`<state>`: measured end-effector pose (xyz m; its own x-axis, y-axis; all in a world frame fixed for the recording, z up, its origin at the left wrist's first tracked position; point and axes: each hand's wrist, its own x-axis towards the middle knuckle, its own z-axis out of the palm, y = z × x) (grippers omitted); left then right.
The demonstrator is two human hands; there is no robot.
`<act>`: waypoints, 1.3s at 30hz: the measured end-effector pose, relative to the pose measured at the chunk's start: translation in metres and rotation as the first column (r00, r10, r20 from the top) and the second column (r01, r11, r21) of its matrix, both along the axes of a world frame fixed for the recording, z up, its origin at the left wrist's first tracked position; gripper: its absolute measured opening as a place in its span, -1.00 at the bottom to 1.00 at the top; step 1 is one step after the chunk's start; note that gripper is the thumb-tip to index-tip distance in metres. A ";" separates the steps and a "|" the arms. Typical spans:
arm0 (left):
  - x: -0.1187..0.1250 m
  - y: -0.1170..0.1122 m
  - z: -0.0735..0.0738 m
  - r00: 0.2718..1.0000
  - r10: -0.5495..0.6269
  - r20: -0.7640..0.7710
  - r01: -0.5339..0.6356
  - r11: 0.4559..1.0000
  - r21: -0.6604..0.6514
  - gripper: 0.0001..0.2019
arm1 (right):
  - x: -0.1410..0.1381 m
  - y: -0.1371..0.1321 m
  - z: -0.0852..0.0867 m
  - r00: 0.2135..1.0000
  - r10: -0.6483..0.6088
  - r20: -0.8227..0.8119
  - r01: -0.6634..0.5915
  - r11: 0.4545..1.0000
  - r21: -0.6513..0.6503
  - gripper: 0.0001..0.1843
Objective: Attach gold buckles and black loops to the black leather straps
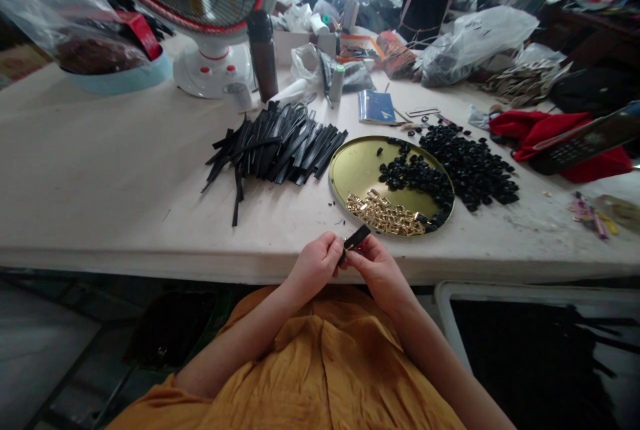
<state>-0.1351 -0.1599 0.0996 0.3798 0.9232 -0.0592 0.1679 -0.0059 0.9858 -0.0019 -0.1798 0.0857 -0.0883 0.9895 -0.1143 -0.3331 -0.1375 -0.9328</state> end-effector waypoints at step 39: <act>0.000 -0.004 -0.005 0.998 -0.048 0.046 0.049 0.998 -0.039 -0.74 | 0.002 0.001 -0.002 0.992 -0.112 0.066 0.113 0.993 -0.020 -0.83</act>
